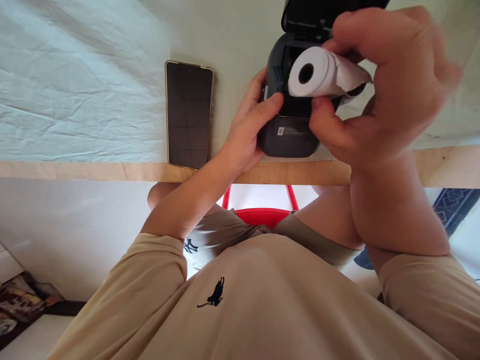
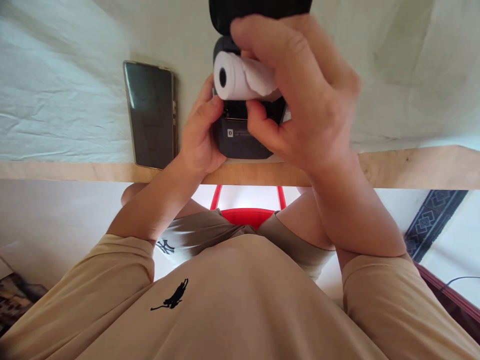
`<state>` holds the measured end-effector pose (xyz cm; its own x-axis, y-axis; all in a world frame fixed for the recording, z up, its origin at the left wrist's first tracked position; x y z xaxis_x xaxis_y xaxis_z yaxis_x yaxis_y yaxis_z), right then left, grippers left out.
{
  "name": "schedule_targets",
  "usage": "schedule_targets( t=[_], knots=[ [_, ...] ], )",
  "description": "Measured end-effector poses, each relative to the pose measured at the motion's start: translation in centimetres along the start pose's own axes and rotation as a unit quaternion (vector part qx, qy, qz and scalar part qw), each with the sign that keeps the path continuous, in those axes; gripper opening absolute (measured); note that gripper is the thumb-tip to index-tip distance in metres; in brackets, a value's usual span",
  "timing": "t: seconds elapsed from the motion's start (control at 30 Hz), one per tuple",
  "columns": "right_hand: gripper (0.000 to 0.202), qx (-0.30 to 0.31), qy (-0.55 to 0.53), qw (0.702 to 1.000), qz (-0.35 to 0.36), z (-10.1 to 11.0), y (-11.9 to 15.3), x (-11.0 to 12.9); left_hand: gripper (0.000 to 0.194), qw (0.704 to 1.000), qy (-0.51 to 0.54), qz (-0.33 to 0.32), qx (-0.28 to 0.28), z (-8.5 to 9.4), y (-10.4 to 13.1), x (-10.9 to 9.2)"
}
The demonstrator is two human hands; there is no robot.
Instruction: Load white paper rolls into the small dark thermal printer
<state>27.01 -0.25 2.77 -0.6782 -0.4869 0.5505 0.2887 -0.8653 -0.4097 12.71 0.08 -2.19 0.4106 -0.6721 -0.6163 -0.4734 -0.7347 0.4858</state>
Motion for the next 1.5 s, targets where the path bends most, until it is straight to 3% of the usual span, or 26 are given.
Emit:
schedule_targets(
  t=[0.1,0.2,0.3,0.53,0.7,0.97,1.1,1.23,1.4,1.5],
  knots=[
    [0.042,0.007,0.095,0.993,0.076,-0.2,0.4,0.6,0.016,1.0,0.002,0.005,-0.002,-0.2,0.1,0.0],
    [0.035,0.014,0.102,0.994,0.035,-0.4,0.7,0.0,0.017,1.0,0.004,0.004,-0.014,-0.5,0.2,-0.1],
    [0.028,0.02,0.094,0.994,0.049,-0.4,0.7,-0.2,0.016,0.999,0.01,-0.009,-0.037,-0.7,0.3,-0.1],
    [0.02,0.014,0.091,0.993,0.071,0.0,0.8,-0.5,0.019,1.0,-0.001,-0.005,-0.007,-0.6,-0.2,0.3],
    [0.02,0.007,0.13,0.988,0.085,0.0,1.0,-0.6,0.018,0.997,0.015,-0.025,-0.068,-1.5,0.2,0.0],
    [0.013,0.011,0.093,0.992,0.084,-0.3,0.7,-0.8,0.019,0.996,0.032,-0.002,-0.088,-2.6,0.8,-0.4],
    [0.015,-0.033,0.107,0.988,0.103,-0.3,0.7,0.0,0.021,0.996,0.038,0.0,-0.079,-2.0,0.5,-0.4],
    [0.016,-0.034,0.094,0.984,0.147,-1.0,1.1,0.9,0.016,0.998,0.06,0.022,-0.027,-1.0,0.1,-0.1],
    [0.019,-0.01,0.083,0.981,0.177,-1.7,1.2,0.9,0.022,0.995,0.039,0.025,-0.086,-0.3,0.0,0.3],
    [0.02,-0.025,0.093,0.984,0.152,-1.2,1.1,0.7,0.032,0.998,0.02,0.011,-0.066,-0.2,-0.1,0.5]
  ],
)
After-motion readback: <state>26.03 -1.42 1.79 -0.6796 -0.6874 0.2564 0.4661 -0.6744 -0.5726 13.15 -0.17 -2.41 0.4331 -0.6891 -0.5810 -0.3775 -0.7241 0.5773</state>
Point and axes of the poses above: each hand's wrist, its own y-axis away from the middle knuckle, its own z-axis out of the back of the hand, x = y × z, the point moved 3 cm from there along -y, towards the middle knuckle, and after that the axes turned 13 degrees about z, right-handed, at the moved point
